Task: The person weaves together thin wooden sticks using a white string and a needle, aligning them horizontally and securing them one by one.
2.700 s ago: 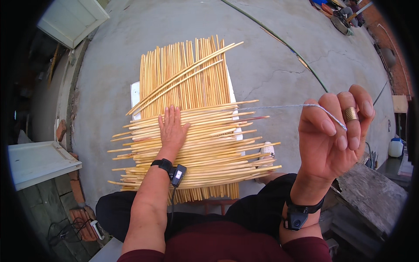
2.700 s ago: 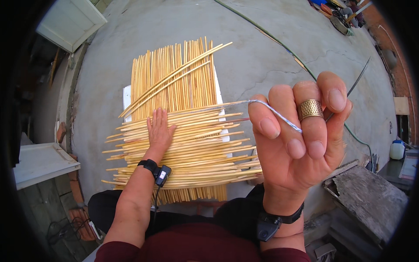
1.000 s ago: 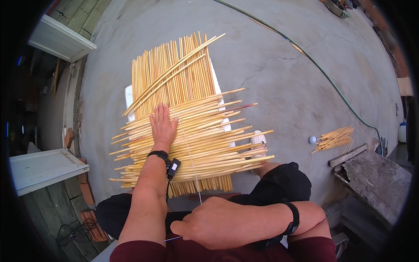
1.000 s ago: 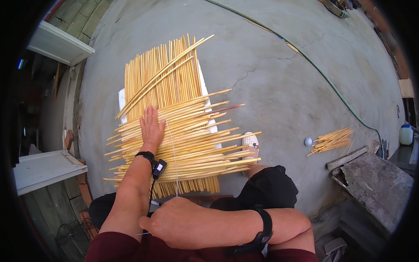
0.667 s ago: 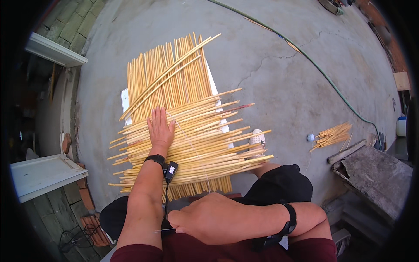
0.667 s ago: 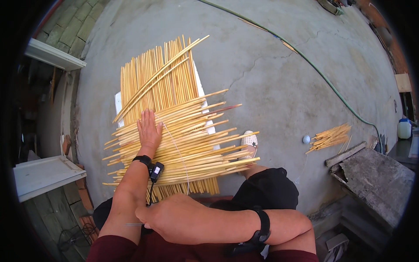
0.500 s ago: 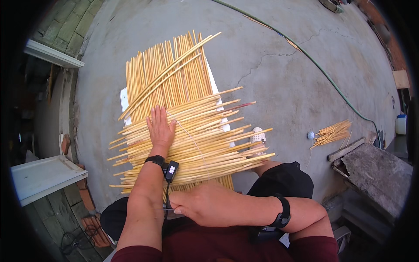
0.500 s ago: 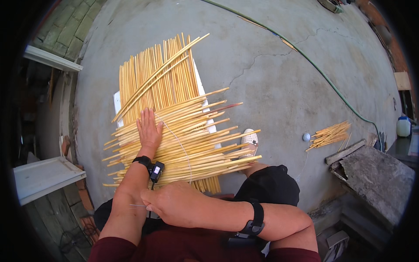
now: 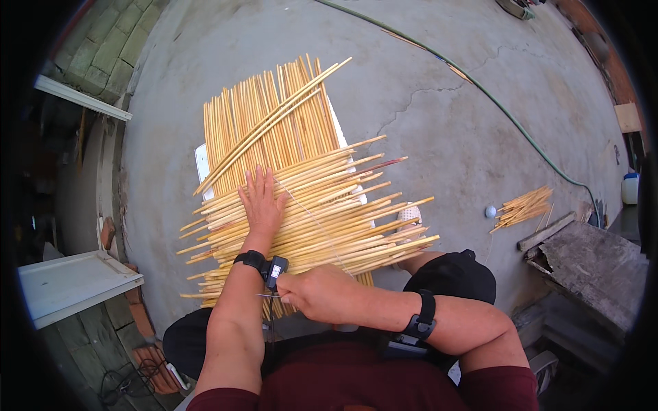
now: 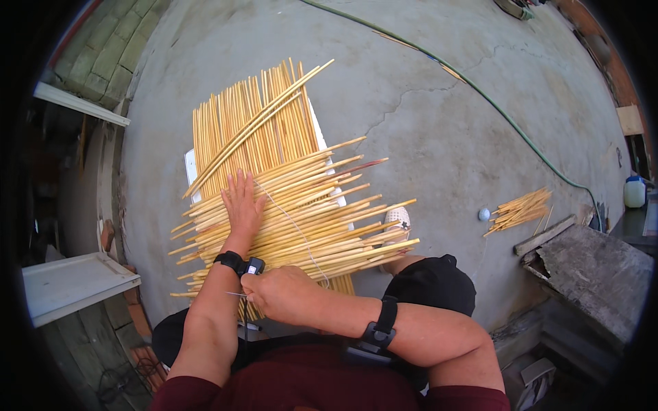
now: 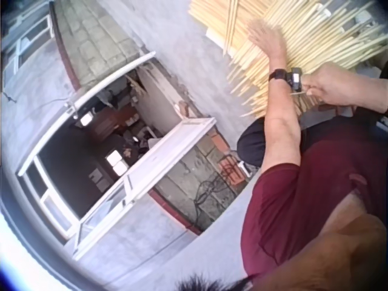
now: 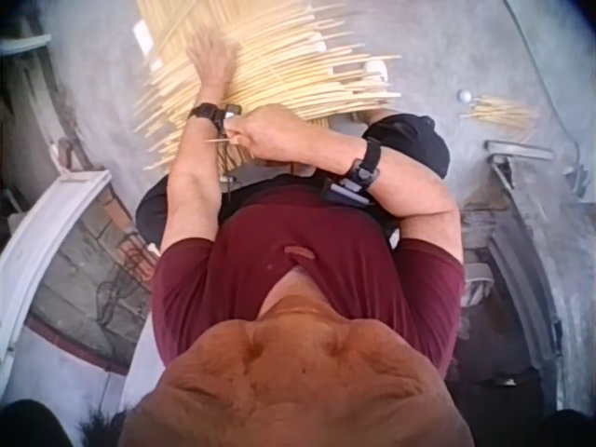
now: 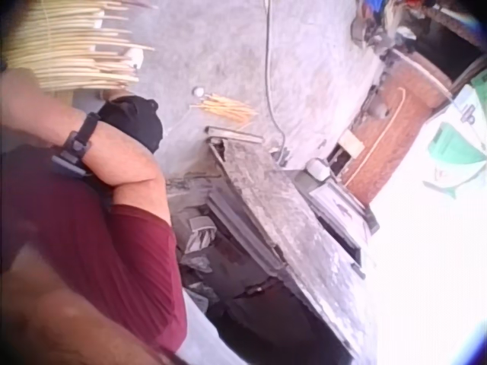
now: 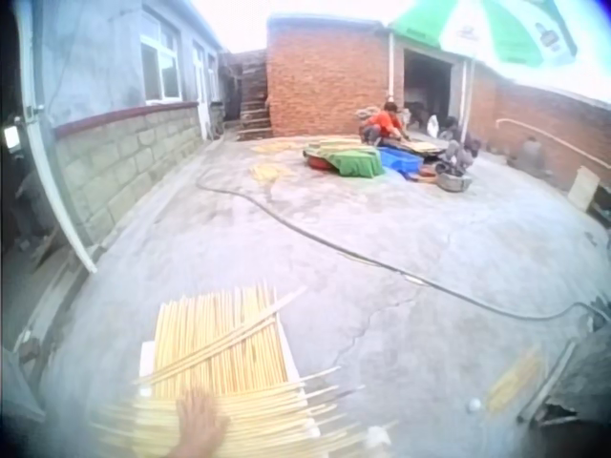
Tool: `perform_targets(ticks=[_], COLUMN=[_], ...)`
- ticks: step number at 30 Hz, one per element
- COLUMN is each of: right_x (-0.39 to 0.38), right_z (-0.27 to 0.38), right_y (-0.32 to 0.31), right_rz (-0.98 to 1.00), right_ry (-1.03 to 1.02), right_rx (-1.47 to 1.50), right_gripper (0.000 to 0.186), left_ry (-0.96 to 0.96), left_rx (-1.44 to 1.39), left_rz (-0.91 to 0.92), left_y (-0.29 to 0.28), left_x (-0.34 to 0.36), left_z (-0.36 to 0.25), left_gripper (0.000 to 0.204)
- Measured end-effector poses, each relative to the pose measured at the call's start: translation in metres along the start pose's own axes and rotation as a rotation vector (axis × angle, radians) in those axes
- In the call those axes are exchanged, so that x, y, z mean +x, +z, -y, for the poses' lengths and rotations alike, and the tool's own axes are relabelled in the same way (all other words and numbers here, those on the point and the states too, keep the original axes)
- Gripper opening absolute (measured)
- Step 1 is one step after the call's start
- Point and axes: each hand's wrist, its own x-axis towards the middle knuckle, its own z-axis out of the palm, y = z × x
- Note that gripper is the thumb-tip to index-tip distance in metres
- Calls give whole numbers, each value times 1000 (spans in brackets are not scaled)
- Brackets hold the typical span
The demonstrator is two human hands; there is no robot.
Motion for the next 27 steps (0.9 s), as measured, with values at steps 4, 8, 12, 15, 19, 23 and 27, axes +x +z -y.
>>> perform_targets(ticks=[4,8,12,15,19,23,27], right_x=[1,6,15,21,19,16,13], right_z=[5,8,15,27,35,32,38], right_y=[-4,-1,4,5,-6,-11,-22], right_rz=[4,-7,33,33,98,-41,-101], right_ry=[25,-13,-28,-84,-18,-57,-3], right_rx=[-6,17,-6,-5,-12,90,158], right_gripper=[13,13,11,11,11,10,11], left_ry=[25,18,-11,-16,23,48,34], left_rx=[-8,-23,-65,-65,-78,-114,-461], left_rz=[148,121,179,144,104,97,-193], left_y=[-2,1,-10,-8,-4,-6,-3], left_x=[-6,-5,-3,-9,-5,-9,-5], left_z=[-17,-19,-19,-12,-24,-21,9], left_gripper=[69,67,66,67,67,66,56])
